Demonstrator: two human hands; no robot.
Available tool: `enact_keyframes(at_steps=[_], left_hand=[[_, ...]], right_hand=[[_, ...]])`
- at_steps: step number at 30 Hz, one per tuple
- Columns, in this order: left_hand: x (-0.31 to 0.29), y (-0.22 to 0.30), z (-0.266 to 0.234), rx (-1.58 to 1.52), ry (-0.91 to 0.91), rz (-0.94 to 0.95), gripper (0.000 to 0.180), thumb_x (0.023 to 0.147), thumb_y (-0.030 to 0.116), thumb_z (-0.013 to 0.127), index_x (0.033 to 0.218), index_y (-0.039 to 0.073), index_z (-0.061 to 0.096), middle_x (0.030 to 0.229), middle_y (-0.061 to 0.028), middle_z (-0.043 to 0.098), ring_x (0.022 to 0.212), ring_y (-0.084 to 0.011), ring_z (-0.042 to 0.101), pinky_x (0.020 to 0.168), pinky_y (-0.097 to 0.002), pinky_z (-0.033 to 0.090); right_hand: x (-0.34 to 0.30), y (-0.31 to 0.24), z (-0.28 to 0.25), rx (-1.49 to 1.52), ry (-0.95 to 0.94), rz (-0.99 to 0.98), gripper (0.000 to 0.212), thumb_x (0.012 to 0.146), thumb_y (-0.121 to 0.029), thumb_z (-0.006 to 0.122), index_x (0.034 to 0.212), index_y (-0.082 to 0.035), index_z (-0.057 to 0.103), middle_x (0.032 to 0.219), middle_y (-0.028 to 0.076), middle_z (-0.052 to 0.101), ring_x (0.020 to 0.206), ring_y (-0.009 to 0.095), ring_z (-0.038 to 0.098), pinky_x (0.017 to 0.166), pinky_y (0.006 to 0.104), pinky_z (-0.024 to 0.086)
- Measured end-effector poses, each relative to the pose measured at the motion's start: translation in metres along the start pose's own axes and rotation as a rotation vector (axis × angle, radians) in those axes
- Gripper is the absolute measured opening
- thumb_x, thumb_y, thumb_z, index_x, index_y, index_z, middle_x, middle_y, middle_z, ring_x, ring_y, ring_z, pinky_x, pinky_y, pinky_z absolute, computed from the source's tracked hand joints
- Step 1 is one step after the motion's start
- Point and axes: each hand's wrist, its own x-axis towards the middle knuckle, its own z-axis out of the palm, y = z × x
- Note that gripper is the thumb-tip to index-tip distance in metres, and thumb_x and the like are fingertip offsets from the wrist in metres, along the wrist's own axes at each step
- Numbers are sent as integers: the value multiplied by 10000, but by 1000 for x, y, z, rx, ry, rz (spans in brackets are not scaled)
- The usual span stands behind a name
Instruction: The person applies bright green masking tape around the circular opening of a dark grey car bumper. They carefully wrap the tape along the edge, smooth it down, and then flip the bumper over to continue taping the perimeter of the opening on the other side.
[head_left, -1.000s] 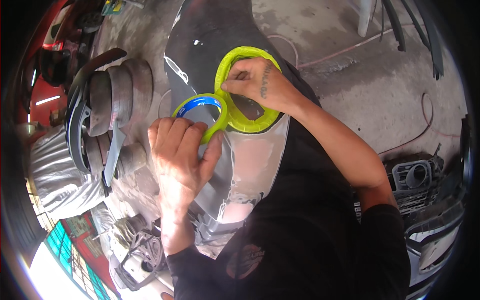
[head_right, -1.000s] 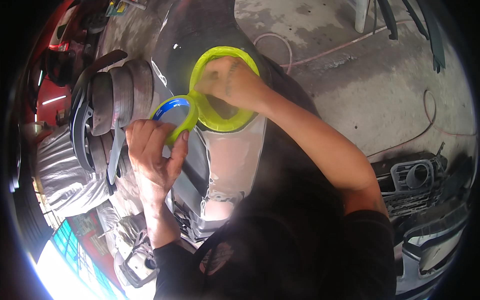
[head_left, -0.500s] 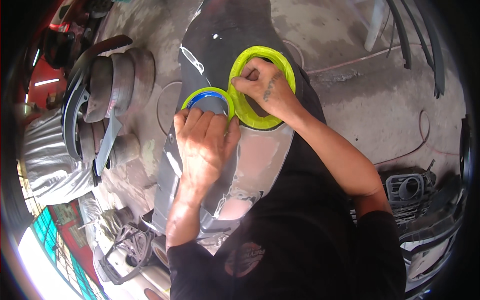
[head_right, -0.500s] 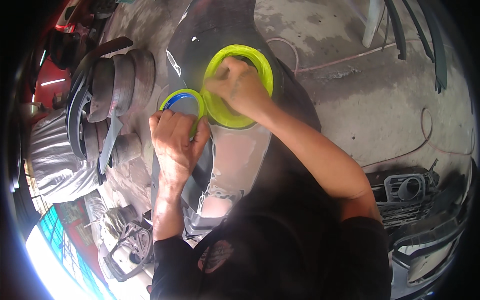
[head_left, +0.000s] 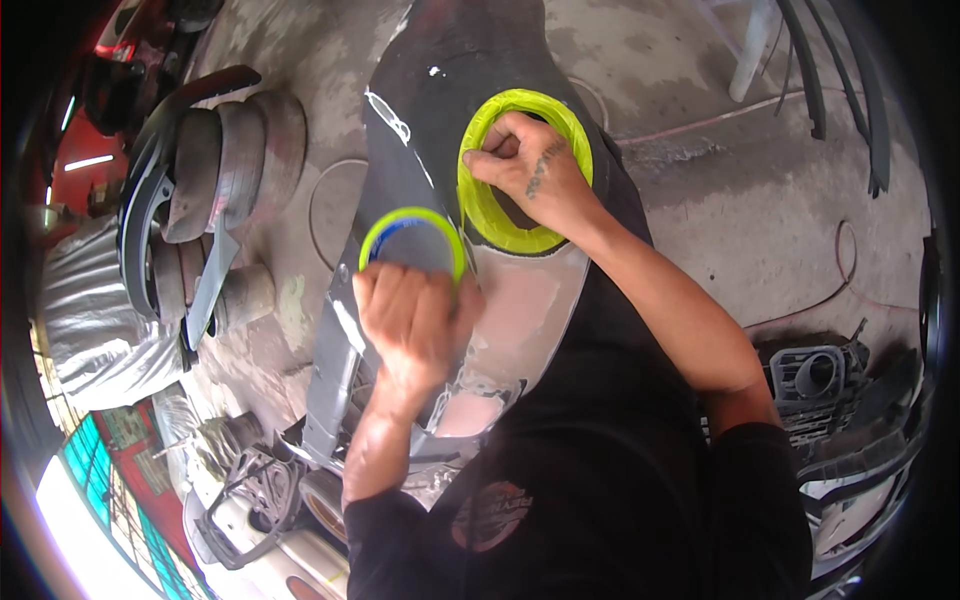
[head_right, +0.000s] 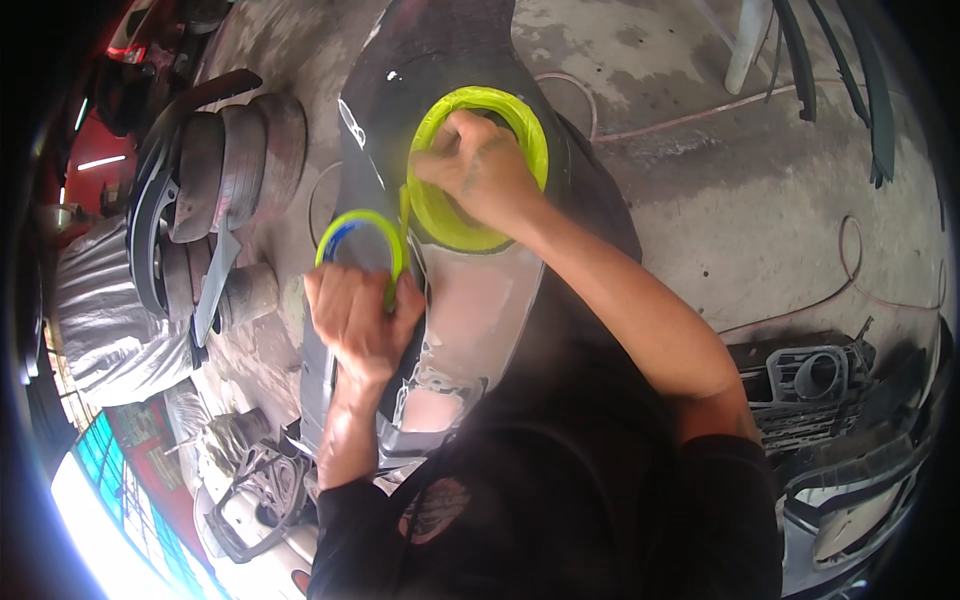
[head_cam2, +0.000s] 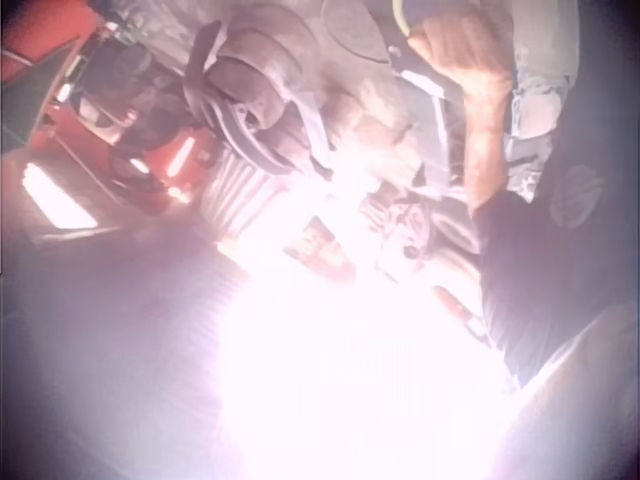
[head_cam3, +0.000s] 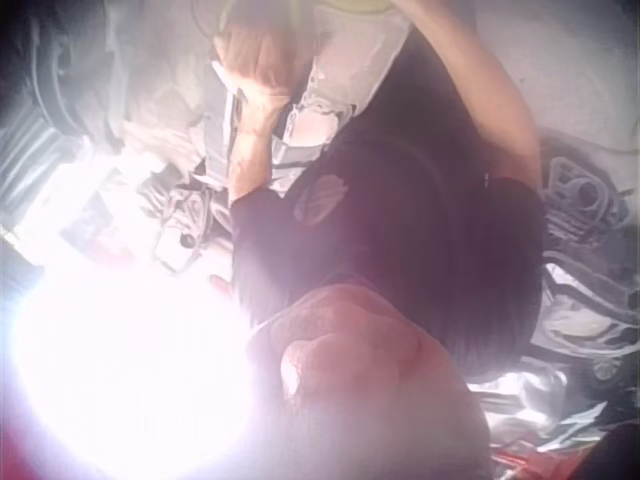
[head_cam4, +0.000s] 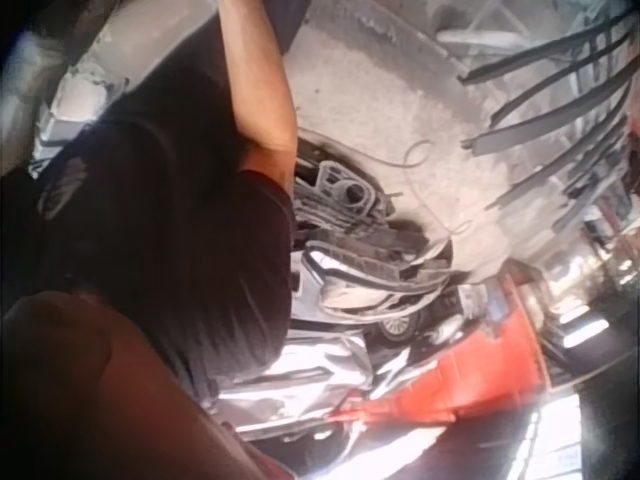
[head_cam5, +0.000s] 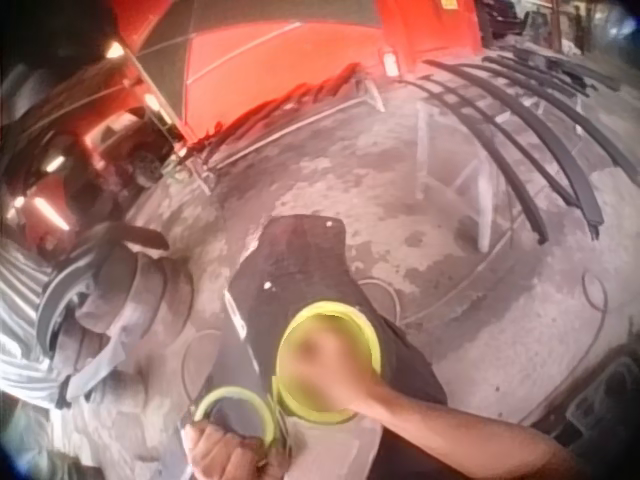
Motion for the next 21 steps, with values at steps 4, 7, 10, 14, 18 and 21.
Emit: enact_keyframes(at_steps=[4,7,10,14,18,21], left_hand=[[-12,-12,-15,4,77,-218,153,900,84,814,871,13,682,803,-95,651,766,-302,603,743,-425,478],[-10,-23,-20,-14,114,-352,139,951,87,801,915,3,696,867,-110,688,820,-301,621,772,-415,507],[-11,-21,-13,-13,121,-383,134,962,79,793,934,-11,697,875,-115,695,825,-304,623,772,-405,514],[-18,-22,-4,-8,97,-407,132,885,40,830,933,16,710,880,-111,666,874,-338,612,797,-450,508],[-30,-19,10,-30,81,-455,127,905,46,820,954,13,707,902,-114,682,870,-340,614,794,-454,508],[-32,-13,15,-37,76,-399,119,923,55,810,957,8,705,910,-120,690,864,-339,618,788,-455,509]], right_hand=[[2,-8,-16,87,-118,77,398,910,-357,822,992,21,727,915,128,759,862,198,735,794,362,565],[2,-11,-26,158,-164,142,354,978,-325,769,1044,21,736,916,84,755,895,156,723,823,333,550],[-8,-7,-30,77,-147,-29,298,1075,-220,671,1222,30,737,994,102,764,877,137,687,842,307,557],[-37,-28,-30,-137,-234,42,345,1014,5,584,1343,55,680,1082,204,760,904,251,741,834,386,565],[-47,-9,-8,-278,-193,-289,370,892,92,580,1260,60,606,1137,239,675,969,460,677,831,501,537],[-35,5,-3,-236,-157,-219,362,902,72,581,1263,59,612,1105,264,678,982,471,676,847,513,532]])
